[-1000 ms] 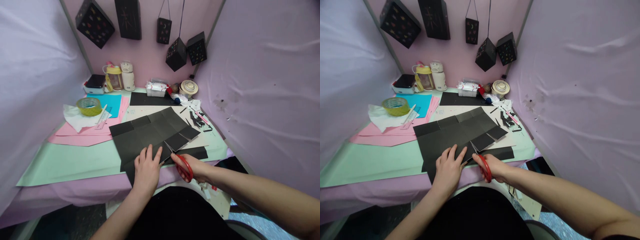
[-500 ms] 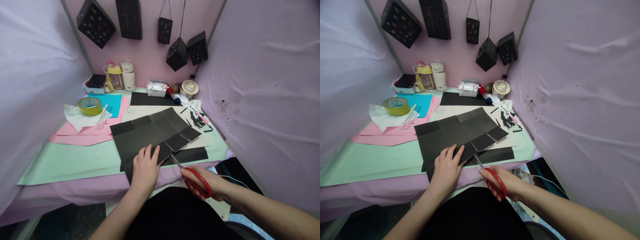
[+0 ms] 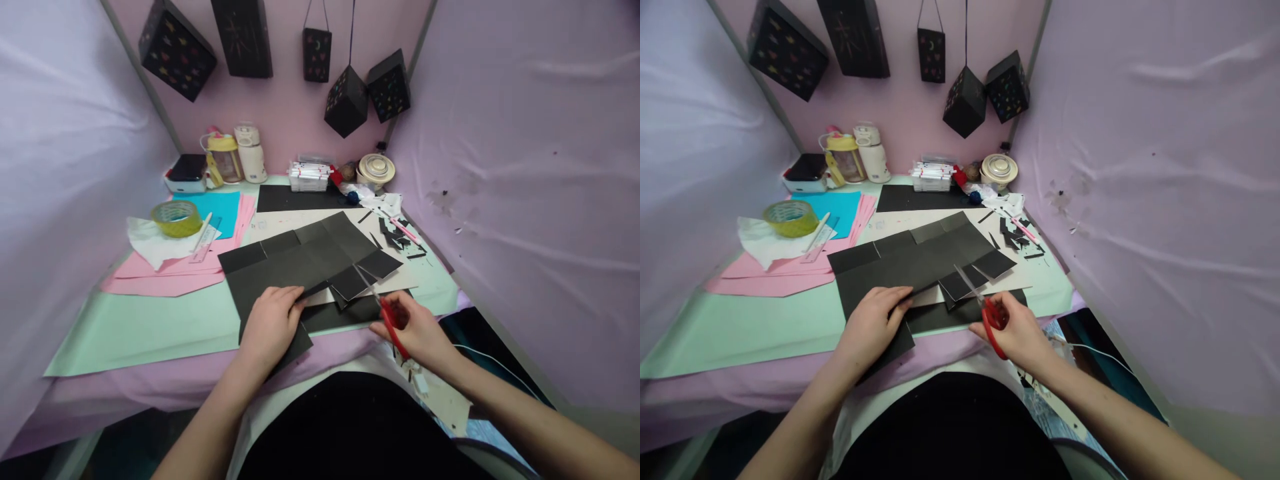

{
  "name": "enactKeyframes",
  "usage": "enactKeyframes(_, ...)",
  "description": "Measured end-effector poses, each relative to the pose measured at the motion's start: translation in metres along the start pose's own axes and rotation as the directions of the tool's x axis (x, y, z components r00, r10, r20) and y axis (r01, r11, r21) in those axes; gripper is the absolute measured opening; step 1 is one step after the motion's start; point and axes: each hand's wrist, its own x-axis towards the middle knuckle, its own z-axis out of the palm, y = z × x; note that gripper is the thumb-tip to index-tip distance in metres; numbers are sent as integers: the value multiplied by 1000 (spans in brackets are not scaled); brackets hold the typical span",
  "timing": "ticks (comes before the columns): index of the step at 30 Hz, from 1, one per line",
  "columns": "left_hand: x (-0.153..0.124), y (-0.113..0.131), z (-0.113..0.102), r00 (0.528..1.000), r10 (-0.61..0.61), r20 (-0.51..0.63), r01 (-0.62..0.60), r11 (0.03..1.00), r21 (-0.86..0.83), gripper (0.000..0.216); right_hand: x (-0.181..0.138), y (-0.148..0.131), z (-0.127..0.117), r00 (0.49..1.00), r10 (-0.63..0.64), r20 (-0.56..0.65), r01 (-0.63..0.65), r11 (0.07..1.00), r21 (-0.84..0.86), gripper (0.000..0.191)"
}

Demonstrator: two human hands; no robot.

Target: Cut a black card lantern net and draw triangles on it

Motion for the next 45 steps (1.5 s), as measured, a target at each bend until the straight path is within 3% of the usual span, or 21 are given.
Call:
enactKeyframes(5,12,-4,-15,993,-107,56,111,991,-76,35,12,-5,-25,994,-59,-88,42,981,-191,39)
enactKeyframes(10,28,-10,-23,955,-263,134,282,946,-158,36,18,-8,-29,992,-118,-41,101,952,-288,38)
enactKeyframes(19,44,-22,-18,948,-304,96,313,944,-104,30,41,-6,-30,997,-80,9,78,931,-357,38)
enactKeyframes(22,45,-25,-16,952,-297,72,303,949,-92,27,61,-2,-36,997,-58,-59,34,940,-340,38)
enactKeyframes(27,47,-27,-16,956,-286,58,290,952,-98,26,121,18,-65,940,-75,-332,-82,897,-435,43)
enactKeyframes(33,45,-26,-17,956,-285,73,293,947,-129,28,171,47,-76,949,7,-316,-200,788,-582,41)
enactKeyframes(38,45,-27,-15,948,-312,65,318,939,-130,28,171,59,-66,974,-27,-225,-121,776,-619,34)
enactKeyframes(40,45,-27,-15,946,-316,73,323,938,-123,30,164,56,-63,965,-61,-254,-118,766,-632,37)
enactKeyframes(42,46,-27,-15,946,-313,79,321,940,-115,31,149,45,-58,928,-180,-326,-72,772,-631,42)
enactKeyframes(45,46,-27,-15,949,-307,75,314,943,-110,29,115,13,-46,856,-441,-269,233,794,-561,33)
